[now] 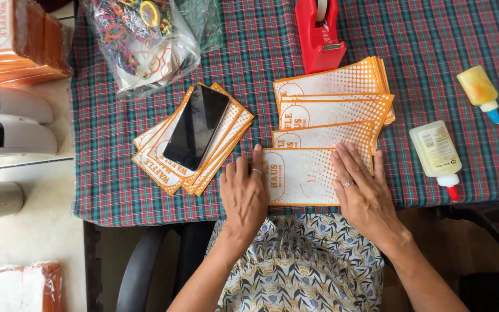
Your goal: The person applies glue to the inner flap of a paper envelope, presses it onto the main sleeve to seal it, and places the finished envelope onto a stack.
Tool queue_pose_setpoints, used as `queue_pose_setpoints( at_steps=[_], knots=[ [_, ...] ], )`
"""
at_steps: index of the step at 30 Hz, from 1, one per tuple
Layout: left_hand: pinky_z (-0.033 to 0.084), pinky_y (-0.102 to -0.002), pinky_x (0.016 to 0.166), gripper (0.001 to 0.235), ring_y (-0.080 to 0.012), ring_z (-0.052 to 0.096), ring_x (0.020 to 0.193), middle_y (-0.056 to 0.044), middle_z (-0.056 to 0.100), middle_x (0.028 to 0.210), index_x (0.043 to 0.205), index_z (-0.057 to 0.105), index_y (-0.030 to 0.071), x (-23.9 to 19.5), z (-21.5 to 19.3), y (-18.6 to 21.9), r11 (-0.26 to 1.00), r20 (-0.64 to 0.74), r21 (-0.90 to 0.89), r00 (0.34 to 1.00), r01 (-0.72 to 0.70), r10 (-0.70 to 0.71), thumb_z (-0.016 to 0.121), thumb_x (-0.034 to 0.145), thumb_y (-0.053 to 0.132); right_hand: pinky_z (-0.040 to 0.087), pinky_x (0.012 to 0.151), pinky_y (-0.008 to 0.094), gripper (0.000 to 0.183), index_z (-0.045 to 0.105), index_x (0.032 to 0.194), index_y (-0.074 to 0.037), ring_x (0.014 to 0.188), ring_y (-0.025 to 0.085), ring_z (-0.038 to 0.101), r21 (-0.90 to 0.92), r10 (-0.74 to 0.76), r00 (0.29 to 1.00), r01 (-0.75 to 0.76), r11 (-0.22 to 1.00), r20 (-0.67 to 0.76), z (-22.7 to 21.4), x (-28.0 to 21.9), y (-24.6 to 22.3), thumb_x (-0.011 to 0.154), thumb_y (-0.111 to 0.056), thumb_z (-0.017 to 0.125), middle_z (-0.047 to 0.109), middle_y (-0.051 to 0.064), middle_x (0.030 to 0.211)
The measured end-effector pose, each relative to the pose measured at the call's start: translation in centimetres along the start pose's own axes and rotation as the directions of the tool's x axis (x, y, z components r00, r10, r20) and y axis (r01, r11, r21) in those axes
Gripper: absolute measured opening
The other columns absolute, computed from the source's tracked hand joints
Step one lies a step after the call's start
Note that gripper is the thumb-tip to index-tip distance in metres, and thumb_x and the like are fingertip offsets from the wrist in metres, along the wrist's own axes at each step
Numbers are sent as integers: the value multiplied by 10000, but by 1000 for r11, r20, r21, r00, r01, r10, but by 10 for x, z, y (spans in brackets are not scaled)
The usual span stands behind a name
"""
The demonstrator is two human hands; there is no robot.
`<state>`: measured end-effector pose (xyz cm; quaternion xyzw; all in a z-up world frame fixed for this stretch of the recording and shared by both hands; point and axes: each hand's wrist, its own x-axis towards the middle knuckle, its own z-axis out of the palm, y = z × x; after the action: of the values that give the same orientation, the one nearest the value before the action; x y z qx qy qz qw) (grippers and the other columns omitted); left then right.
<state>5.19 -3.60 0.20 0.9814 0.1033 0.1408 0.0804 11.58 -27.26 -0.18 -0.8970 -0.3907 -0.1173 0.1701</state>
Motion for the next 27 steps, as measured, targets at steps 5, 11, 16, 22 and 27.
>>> queue_pose_setpoints(
  at_steps=[5,11,16,22,27],
  knots=[
    [403,-367,599,402,-199,525,667,-75,573,865,1386,649,75,-4,4,-8,999,-8,26,1000,-21,21,444,1096,264,90,1269,604,496,502,1522,-34,1533,314,357,-23,-17,999,17,1000,-27,0,2,-1,1057,-206,483,451,178,1625],
    [414,-354,599,470,-190,529,666,-54,545,862,1452,584,59,-9,16,-13,998,1,45,999,-37,37,400,1112,327,40,1269,600,495,521,1502,-28,1556,336,291,-27,-1,999,0,1000,-33,3,-3,-5,1021,-143,520,414,189,1646],
    [480,-359,577,586,-234,592,662,-71,568,843,1463,561,15,-3,15,-32,991,-76,-133,997,-36,26,425,1088,444,47,1302,567,481,548,1427,-49,1572,326,250,-7,-64,998,64,998,-29,18,-14,-25,948,-90,559,401,174,1641],
    [423,-439,874,622,-296,551,1043,-154,606,1218,1459,507,69,28,-15,-89,949,-331,-309,943,-65,-43,828,938,181,275,1287,595,804,352,1563,-34,1546,382,334,-4,-226,972,227,974,63,6,-19,-46,863,-64,747,341,199,1641],
    [426,-546,975,998,-426,509,1143,-190,591,1260,1561,382,28,40,-7,-131,953,-11,-211,975,215,-222,854,822,505,481,1195,494,597,627,1314,44,1334,375,597,324,-297,955,284,902,-10,-47,18,-50,803,285,435,621,237,1398]
  ],
)
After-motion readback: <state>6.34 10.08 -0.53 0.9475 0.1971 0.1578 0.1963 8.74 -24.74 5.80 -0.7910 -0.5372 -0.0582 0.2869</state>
